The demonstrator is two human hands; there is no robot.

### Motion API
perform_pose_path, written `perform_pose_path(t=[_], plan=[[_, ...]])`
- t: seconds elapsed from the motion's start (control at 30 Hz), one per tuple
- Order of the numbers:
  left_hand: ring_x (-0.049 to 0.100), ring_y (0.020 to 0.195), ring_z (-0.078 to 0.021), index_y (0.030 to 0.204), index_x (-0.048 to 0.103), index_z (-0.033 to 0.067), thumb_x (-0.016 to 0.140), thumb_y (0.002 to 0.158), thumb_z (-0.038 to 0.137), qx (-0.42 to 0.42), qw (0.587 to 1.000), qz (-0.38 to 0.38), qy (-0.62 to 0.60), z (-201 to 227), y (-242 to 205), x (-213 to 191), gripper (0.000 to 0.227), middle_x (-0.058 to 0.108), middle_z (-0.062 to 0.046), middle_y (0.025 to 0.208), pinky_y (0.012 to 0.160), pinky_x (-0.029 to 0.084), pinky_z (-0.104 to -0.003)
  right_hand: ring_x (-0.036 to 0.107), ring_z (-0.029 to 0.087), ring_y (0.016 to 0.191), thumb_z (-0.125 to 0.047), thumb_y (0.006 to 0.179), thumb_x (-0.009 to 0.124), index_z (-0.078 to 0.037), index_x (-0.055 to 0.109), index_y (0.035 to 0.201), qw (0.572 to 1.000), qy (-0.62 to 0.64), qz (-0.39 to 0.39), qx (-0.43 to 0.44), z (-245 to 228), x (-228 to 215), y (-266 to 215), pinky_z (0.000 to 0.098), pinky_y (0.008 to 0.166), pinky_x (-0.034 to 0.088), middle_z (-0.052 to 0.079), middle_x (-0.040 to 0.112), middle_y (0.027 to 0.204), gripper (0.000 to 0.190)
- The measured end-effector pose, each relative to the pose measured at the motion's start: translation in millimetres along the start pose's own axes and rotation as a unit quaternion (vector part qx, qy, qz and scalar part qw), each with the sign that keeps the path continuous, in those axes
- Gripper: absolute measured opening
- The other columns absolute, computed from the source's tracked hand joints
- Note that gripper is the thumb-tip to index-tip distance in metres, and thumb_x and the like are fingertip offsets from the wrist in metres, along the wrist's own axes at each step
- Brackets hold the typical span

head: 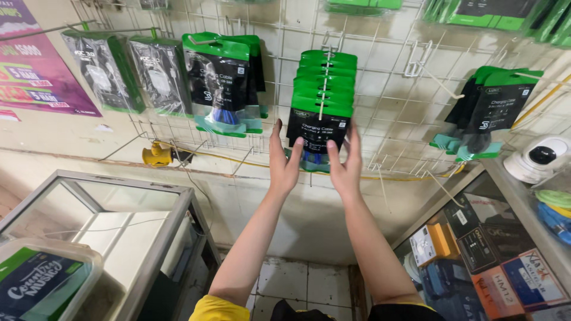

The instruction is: The person takes packaged charging cables from a display rack and places them into a clear plastic container on a glass counter.

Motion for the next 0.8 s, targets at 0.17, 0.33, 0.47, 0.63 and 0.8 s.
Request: perform_pose_path(t=[0.17, 0.33, 0.47, 0.63, 0.8], plan=[[0.058, 0.132, -0.033, 0.15, 0.042, -0.0048, 0.056, 0.107, 0.022, -0.082, 0.995, -0.016, -0.052, -25.1, -8.0, 20.7, 0.053, 0.058, -0.022, 0.142, 0.113, 0.043, -0.04, 0.057, 0.024, 0.136, -0.014, 0.107, 0.061, 0.001, 0.037, 0.158, 0.997, 0.059, -0.051, 0.011, 13.8, 11.3, -1.9, 0.0343, 0.116, 0.044, 0.017, 0.056, 0.15, 0.058], [0.06, 0.124, -0.0317, 0.147, 0.045, -0.0045, 0.055, 0.108, 0.021, -0.069, 0.997, 0.011, 0.041, -15.7, -14.6, 21.9, 0.047, 0.057, -0.021, 0.135, 0.106, 0.048, -0.04, 0.06, 0.023, 0.131, -0.014, 0.105, 0.065, 0.001, 0.041, 0.156, 0.999, 0.036, -0.027, 0.001, 11.7, 6.2, -4.9, 0.0345, 0.111, 0.047, 0.016, 0.057, 0.144, 0.058], [0.064, 0.112, -0.0274, 0.146, 0.042, -0.0031, 0.061, 0.104, 0.015, -0.073, 0.996, 0.02, 0.043, 1.5, -17.4, 16.2, 0.049, 0.057, -0.019, 0.131, 0.097, 0.052, -0.038, 0.058, 0.022, 0.131, -0.014, 0.104, 0.065, 0.003, 0.035, 0.157, 0.99, 0.136, -0.039, 0.021, 6.5, 2.0, -6.1, 0.0341, 0.112, 0.046, 0.016, 0.054, 0.148, 0.063], [0.063, 0.104, -0.0233, 0.152, 0.037, -0.0002, 0.06, 0.101, 0.01, -0.1, 0.995, 0.017, -0.014, 27.0, -24.5, 6.3, 0.056, 0.058, -0.017, 0.131, 0.089, 0.053, -0.034, 0.057, 0.02, 0.132, -0.013, 0.104, 0.067, 0.004, 0.032, 0.158, 0.981, 0.185, -0.051, 0.034, -8.4, -4.6, -16.0, 0.0333, 0.115, 0.044, 0.015, 0.055, 0.147, 0.066], [0.059, 0.114, -0.0221, 0.155, 0.035, 0.0012, 0.06, 0.103, 0.007, -0.035, 0.999, 0.038, 0.013, 49.8, -37.2, -3.0, 0.059, 0.055, -0.016, 0.137, 0.095, 0.051, -0.034, 0.055, 0.019, 0.131, -0.011, 0.103, 0.068, 0.004, 0.034, 0.158, 0.976, 0.205, -0.056, 0.04, -20.3, -9.6, -26.0, 0.0323, 0.115, 0.043, 0.015, 0.053, 0.148, 0.066]])
Point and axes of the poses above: each hand's wrist, its own y-axis towards the middle knuckle, its own x-axis out of the palm, z = x × y, the point moved 1 cm from there along y, towards the middle knuckle
